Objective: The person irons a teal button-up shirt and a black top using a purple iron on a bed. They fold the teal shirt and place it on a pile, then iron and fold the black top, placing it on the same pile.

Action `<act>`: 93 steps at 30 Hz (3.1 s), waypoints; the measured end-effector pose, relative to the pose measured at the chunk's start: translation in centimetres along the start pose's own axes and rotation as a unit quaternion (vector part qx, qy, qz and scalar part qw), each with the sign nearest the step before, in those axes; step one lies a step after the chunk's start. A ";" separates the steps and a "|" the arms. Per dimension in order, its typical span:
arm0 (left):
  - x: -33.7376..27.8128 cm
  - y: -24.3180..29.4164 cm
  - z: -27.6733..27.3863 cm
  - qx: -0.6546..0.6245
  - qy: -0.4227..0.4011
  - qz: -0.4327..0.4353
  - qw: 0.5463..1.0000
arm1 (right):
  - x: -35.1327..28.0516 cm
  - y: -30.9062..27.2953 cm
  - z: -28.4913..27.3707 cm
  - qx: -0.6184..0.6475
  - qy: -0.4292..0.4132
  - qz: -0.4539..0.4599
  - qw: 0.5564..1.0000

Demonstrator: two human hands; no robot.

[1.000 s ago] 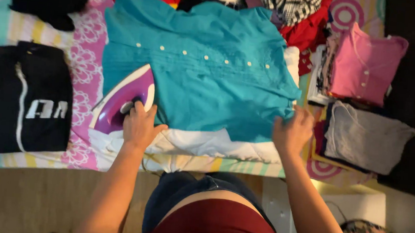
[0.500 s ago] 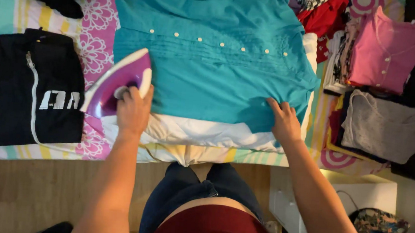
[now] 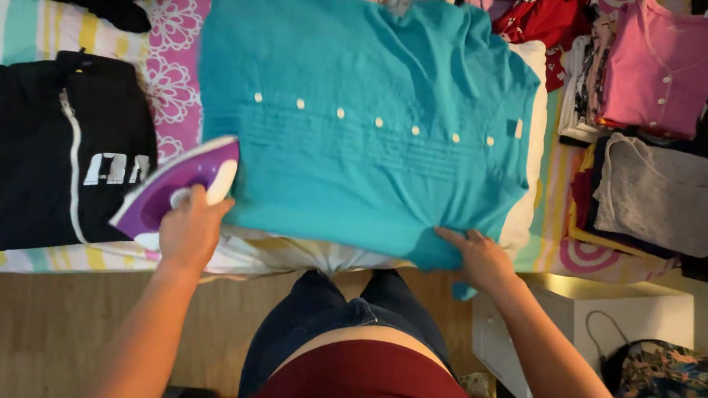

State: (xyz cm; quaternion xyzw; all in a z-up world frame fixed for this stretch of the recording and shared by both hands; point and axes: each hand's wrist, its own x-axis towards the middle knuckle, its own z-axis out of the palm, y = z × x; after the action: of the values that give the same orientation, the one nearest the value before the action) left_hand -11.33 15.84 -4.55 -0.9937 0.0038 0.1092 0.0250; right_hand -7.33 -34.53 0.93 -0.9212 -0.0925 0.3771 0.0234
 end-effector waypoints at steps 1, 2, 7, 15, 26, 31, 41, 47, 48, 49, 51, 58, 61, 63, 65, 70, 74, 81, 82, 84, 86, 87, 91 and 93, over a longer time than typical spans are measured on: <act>0.0 0.0 -2.0 0.002 0.002 -0.001 1.000 | 0.5 0.6 0.8 0.001 0.002 -0.002 1.000; 0.0 0.1 -3.9 -0.055 -0.034 -0.031 0.997 | 0.8 1.3 1.6 -0.016 -0.015 0.018 1.000; 2.9 -0.2 -9.7 -0.204 -0.038 -0.123 0.971 | 4.1 7.5 4.0 0.048 0.056 -0.053 0.996; 10.2 15.4 -11.1 -0.450 0.201 0.048 0.869 | 11.1 13.7 3.8 0.138 0.453 0.133 0.871; 9.4 22.9 -9.8 -0.298 -0.010 0.078 0.951 | 14.5 17.5 8.1 0.233 0.308 0.183 0.904; 7.0 13.1 -6.1 -0.229 0.058 -0.056 0.970 | 15.4 18.4 9.5 0.283 0.301 0.175 0.894; 6.3 9.6 -7.6 -0.336 0.203 -0.243 0.887 | 11.2 14.8 4.9 0.445 0.266 0.266 0.813; 7.2 22.8 -9.8 -0.340 0.150 0.023 0.928 | 12.0 15.2 7.0 0.455 0.328 0.265 0.784; 7.3 25.3 -9.3 -0.297 0.023 0.033 0.954 | 12.2 15.7 7.6 0.417 0.359 0.267 0.791; 7.0 25.7 -9.9 -0.298 0.023 0.034 0.954 | 12.1 15.7 7.6 0.416 0.359 0.267 0.791; 6.6 26.8 -11.3 -0.318 0.033 0.080 0.944 | 12.1 15.9 7.5 0.401 0.362 0.298 0.787; 5.9 17.0 -3.4 -0.292 0.159 -0.019 0.943 | 11.0 15.3 7.6 0.458 0.290 0.331 0.772; 4.4 13.7 -4.3 -0.258 0.117 -0.092 0.955 | 12.1 16.2 8.9 0.360 0.385 0.286 0.801; 3.7 12.1 -3.9 -0.199 0.109 -0.145 0.963 | 11.8 15.9 8.2 0.390 0.367 0.295 0.791; 3.7 9.6 -1.7 -0.215 0.107 -0.192 0.952 | 11.4 16.1 7.7 0.387 0.339 0.314 0.798; 5.0 4.4 -2.3 -0.299 0.113 -0.325 0.890 | 11.4 17.4 8.1 0.358 0.358 0.323 0.800; 8.9 8.4 -5.6 -0.424 0.225 -0.210 0.852 | 11.7 17.0 5.9 0.385 0.392 0.269 0.791; 14.5 26.7 -15.4 -0.424 -0.023 -0.026 0.905 | 14.9 13.8 -0.8 0.433 0.353 0.218 0.801; 14.9 28.6 -14.5 -0.426 -0.019 -0.028 0.904 | 15.7 14.0 -1.1 0.430 0.354 0.214 0.802; 15.7 32.1 -12.8 -0.477 0.198 0.227 0.826 | 17.4 14.2 -1.4 0.358 0.373 0.200 0.832; 16.0 33.3 -12.4 -0.428 0.149 0.177 0.874 | 18.4 14.5 -1.9 0.360 0.368 0.199 0.833; 16.3 33.8 -12.2 -0.376 0.095 0.131 0.912 | 19.1 14.7 -2.2 0.365 0.365 0.203 0.832; 15.9 28.8 -14.7 -0.389 0.018 0.018 0.921 | 21.9 15.3 -3.1 0.361 0.356 0.201 0.838; 15.6 25.1 -15.2 -0.356 -0.004 -0.091 0.930 | 21.7 14.3 -5.1 0.408 0.341 0.253 0.809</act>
State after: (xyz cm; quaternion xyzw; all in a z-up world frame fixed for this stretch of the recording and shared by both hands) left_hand 6.90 -10.03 5.68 -0.9331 -0.1258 0.1045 -0.3202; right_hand 13.58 -44.37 -12.03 -0.8873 0.3196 0.0348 0.3306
